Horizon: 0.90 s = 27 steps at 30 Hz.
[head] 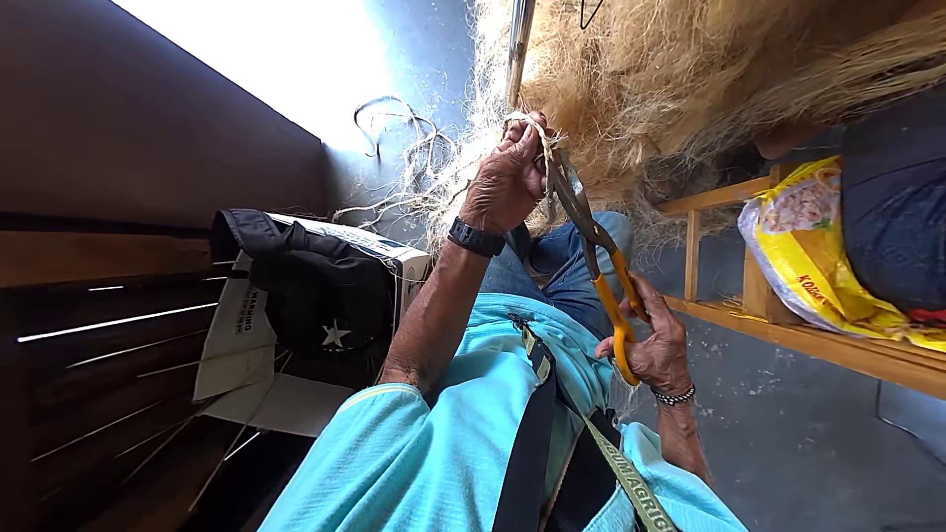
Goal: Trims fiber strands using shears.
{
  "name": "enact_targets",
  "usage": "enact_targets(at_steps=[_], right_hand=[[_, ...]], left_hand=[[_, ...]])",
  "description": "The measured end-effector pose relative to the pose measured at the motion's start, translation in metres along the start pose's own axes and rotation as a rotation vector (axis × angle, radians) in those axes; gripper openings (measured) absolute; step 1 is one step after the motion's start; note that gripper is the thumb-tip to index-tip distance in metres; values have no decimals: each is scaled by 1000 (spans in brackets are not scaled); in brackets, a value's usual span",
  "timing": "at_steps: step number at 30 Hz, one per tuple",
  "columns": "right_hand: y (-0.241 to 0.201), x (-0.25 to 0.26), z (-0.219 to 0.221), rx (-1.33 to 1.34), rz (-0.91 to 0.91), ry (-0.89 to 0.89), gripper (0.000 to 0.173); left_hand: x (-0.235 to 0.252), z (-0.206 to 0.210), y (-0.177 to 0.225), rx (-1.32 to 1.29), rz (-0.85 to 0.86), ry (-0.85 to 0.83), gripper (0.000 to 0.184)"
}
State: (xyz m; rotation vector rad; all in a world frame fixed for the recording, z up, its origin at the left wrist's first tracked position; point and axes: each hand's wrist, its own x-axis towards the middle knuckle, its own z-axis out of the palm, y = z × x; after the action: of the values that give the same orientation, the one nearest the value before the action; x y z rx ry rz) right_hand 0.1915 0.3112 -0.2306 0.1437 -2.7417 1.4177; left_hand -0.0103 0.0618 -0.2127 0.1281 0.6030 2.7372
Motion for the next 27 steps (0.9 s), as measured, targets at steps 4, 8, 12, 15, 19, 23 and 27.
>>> enact_targets(at_steps=[4, 8, 12, 15, 19, 23, 27], right_hand=[[0, 1, 1, -4, 10, -9, 108], [1, 2, 1, 2, 3, -18, 107], [1, 2, 1, 10, -6, -20, 102], [0, 3, 2, 34, 9, -20, 101], [1, 2, 2, 25, 3, -19, 95], [2, 3, 2, 20, -10, -17, 88], [2, 5, 1, 29, -16, -12, 87]], left_hand=[[-1, -4, -2, -8, -41, 4, 14], [-2, -7, -4, 1, -61, 2, 11], [-4, -6, -3, -32, -68, -8, 10], [-4, -8, -3, -67, -71, -15, 10], [-4, -11, -3, -41, -70, 10, 10], [-5, -8, -2, -19, -65, 35, 10], [-6, -5, -1, 2, -40, 43, 12]])
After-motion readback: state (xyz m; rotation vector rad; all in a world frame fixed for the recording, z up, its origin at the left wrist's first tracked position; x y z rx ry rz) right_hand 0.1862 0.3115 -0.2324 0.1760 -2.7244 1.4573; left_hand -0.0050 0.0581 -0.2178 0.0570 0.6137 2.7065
